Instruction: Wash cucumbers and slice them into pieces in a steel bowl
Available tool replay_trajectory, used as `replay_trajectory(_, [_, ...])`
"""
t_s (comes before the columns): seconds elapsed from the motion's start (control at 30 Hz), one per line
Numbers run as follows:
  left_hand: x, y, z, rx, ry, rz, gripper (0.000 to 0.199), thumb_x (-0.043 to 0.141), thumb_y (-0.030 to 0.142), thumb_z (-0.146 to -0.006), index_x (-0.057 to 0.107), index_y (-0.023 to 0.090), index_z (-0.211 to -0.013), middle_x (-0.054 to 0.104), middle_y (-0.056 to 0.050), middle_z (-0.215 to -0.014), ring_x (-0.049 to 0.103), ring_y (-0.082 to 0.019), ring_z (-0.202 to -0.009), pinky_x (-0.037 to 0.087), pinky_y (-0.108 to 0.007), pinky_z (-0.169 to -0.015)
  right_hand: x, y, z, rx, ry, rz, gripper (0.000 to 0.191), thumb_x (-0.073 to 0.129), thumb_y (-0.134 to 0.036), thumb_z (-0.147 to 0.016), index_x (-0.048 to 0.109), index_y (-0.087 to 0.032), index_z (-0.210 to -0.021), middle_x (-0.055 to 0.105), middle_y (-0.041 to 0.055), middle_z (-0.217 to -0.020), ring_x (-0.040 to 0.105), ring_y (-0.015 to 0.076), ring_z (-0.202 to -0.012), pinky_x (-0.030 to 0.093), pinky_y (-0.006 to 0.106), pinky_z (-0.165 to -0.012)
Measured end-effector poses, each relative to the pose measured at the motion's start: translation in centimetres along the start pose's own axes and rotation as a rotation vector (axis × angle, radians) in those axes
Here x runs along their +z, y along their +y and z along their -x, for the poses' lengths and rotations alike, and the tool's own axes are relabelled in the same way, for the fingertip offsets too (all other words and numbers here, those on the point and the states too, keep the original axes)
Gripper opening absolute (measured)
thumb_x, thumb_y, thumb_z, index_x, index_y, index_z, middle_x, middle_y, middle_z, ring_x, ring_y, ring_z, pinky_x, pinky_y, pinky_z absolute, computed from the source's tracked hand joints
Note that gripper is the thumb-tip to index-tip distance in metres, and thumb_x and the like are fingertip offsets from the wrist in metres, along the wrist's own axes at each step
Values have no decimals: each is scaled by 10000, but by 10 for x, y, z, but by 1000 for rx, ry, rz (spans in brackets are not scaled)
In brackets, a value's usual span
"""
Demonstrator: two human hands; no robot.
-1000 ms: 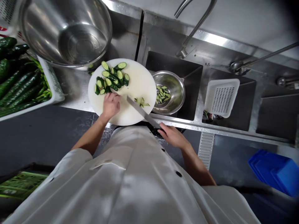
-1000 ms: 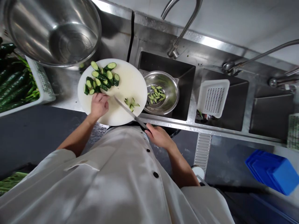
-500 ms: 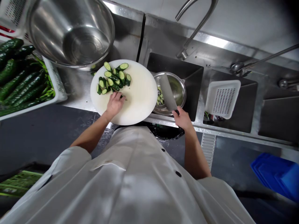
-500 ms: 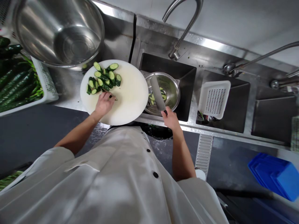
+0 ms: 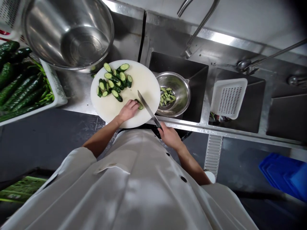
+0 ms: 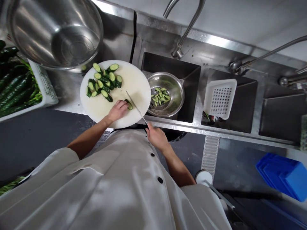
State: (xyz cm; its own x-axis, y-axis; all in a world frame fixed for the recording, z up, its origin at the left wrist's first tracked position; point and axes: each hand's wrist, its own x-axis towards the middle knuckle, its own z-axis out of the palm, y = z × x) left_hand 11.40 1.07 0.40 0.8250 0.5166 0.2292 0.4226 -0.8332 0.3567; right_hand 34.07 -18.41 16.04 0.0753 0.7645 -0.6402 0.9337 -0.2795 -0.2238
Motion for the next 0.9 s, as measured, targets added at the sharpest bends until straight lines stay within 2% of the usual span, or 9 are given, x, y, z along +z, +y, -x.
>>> replay_trajectory(0.13, [-1, 1, -9, 1, -23, -11, 297, 455, 114, -1005, 688, 150, -1185, 659, -151, -1145, 562, -288, -1080, 549, -457, -976, -12, -8, 13, -21, -42, 60, 356, 343, -337, -1120, 492, -185, -1405, 778, 113, -1024, 742, 288, -927, 416, 308, -718])
replay_trajectory(0.33, [-3, 2, -10, 10, -29, 15, 305, 458, 102, -991, 685, 151, -1189, 650, -144, -1137, 558, -285, -1085, 537, -459, -1002, -18, -20, -10, -42, -64, 58, 338, 323, -312, -1120, 484, -177, -1384, 769, 139, -1054, 730, 317, -981, 413, 327, -743])
replay_trajectory(0.47, [-2, 0, -8, 21, -5, 6, 313, 442, 98, -1003, 673, 140, -1210, 652, -148, -1159, 551, -283, -1103, 547, -435, -987, -22, -19, -10, -57, -67, 45, 347, 333, -345, -1120, 472, -179, -1391, 767, 138, -1029, 728, 317, -968, 408, 322, -741])
replay_trajectory(0.63, [1, -2, -6, 36, 17, -19, 305, 426, 87, -1011, 673, 144, -1180, 658, -129, -1134, 563, -267, -1074, 548, -410, -983, -20, -21, -12, -36, -78, 40, 346, 324, -332, -1121, 473, -176, -1392, 763, 142, -1058, 725, 313, -978, 410, 321, -749])
replay_trajectory(0.9, [3, -3, -4, 1, 36, 78, 305, 410, 97, -1035, 682, 155, -1160, 676, -139, -1163, 596, -248, -1119, 539, -406, -1025, -16, -21, -15, -59, -55, -9, 377, 332, -333, -1108, 487, -172, -1411, 768, 148, -1054, 717, 321, -959, 425, 336, -769])
